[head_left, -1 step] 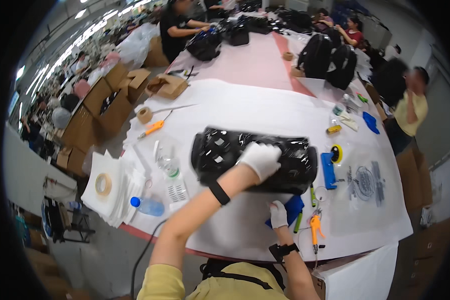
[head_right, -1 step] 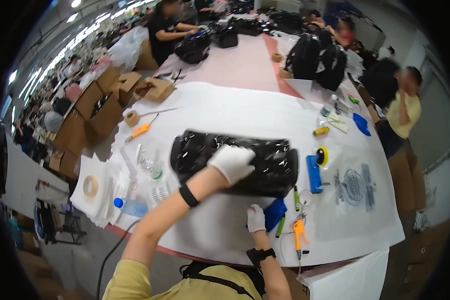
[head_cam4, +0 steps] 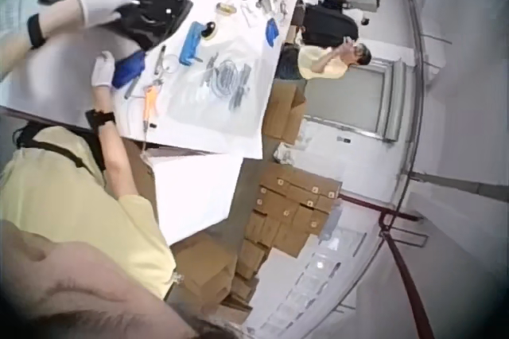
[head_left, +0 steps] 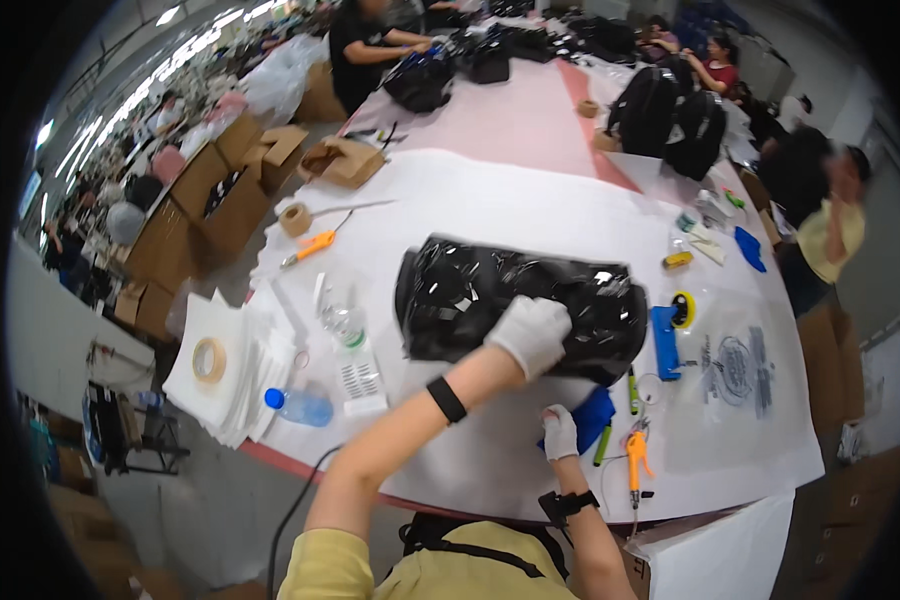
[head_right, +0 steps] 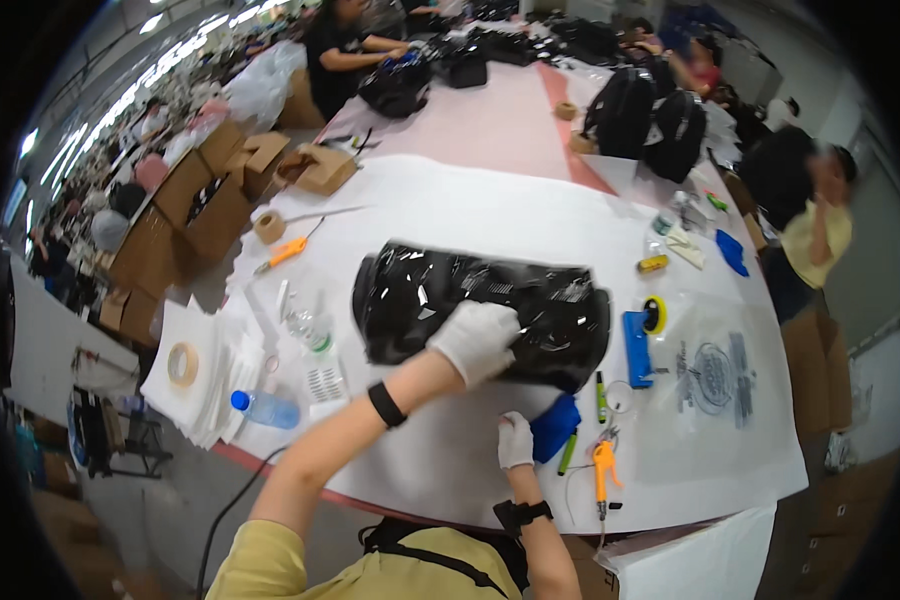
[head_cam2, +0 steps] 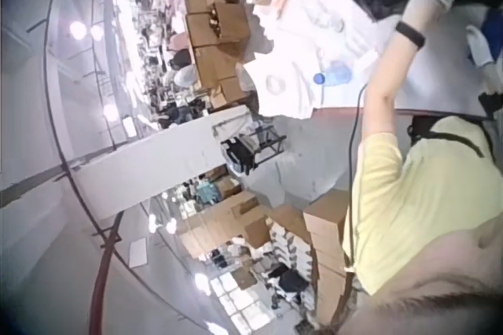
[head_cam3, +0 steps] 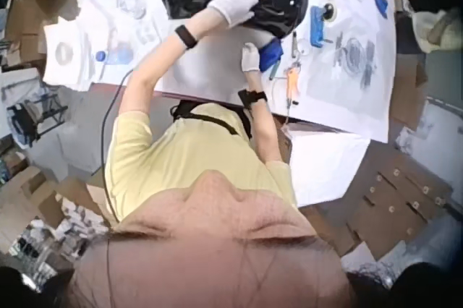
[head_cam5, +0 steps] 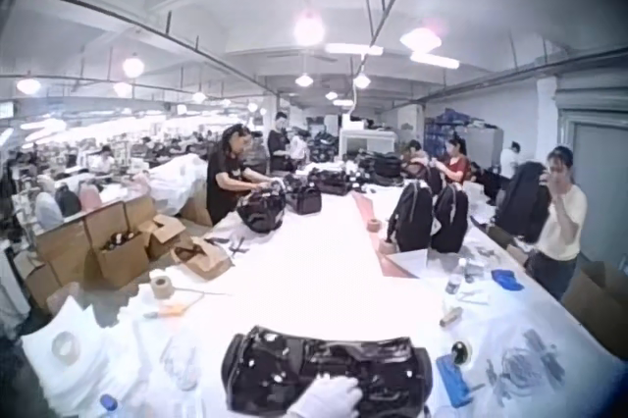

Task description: The person cleans a black duffel bag on a long table using a blue cloth and a liquid from a bottle. They wipe the exterior surfaces thoroughly, then use a green marker to write on the bag. Finally, they wrap the bag in a white sheet of paper.

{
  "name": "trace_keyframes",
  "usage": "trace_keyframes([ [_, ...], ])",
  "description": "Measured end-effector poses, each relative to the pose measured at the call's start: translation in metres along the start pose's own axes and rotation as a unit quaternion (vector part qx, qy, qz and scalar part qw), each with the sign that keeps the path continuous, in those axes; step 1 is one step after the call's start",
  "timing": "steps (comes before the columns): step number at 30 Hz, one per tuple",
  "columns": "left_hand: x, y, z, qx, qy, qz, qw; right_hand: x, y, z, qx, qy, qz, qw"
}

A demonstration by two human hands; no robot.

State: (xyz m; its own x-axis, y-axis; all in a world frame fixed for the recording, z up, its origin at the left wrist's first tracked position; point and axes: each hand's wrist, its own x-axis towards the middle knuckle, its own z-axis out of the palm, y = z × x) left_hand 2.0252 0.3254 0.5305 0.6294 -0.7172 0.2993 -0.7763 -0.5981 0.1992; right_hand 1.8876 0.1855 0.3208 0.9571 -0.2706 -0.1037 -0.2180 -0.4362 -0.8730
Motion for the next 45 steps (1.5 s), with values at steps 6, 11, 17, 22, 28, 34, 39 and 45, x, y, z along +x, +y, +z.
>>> trace_keyframes([
  [6, -0.18, -0.023, 0.071, -0.299, 0.078, -0.175, 0.935, -0.036, 0.009, 0.081, -0.017, -0.139, 0.085, 0.986],
  [11, -0.291, -0.092, 0.099, -0.226, 0.286, -0.663, 0.654, -0.021, -0.055, 0.15, -0.076, -0.206, 0.048, 0.974],
  [17, -0.304, -0.177, 0.127, -0.183, 0.306, -0.716, 0.6, 0.006, -0.107, 0.246, -0.014, -0.255, -0.12, 0.959],
  [22, -0.322, -0.216, 0.124, -0.51, 0.335, -0.667, 0.426, 0.039, -0.175, 0.304, -0.063, -0.197, -0.301, 0.931],
  [28, -0.33, -0.223, 0.126, -0.529, 0.356, -0.686, 0.35, 0.062, -0.171, 0.339, -0.19, -0.231, -0.313, 0.901],
  [34, -0.32, -0.221, 0.108, -0.47, 0.3, -0.74, 0.376, 0.054, -0.161, 0.345, -0.179, -0.229, -0.249, 0.924],
  [39, -0.318, -0.221, 0.117, -0.461, 0.352, -0.729, 0.363, 0.057, -0.164, 0.344, -0.133, -0.196, -0.297, 0.925],
  [45, -0.324, -0.224, 0.13, -0.487, 0.378, -0.711, 0.339, 0.044, -0.169, 0.343, -0.239, -0.178, -0.4, 0.867],
])
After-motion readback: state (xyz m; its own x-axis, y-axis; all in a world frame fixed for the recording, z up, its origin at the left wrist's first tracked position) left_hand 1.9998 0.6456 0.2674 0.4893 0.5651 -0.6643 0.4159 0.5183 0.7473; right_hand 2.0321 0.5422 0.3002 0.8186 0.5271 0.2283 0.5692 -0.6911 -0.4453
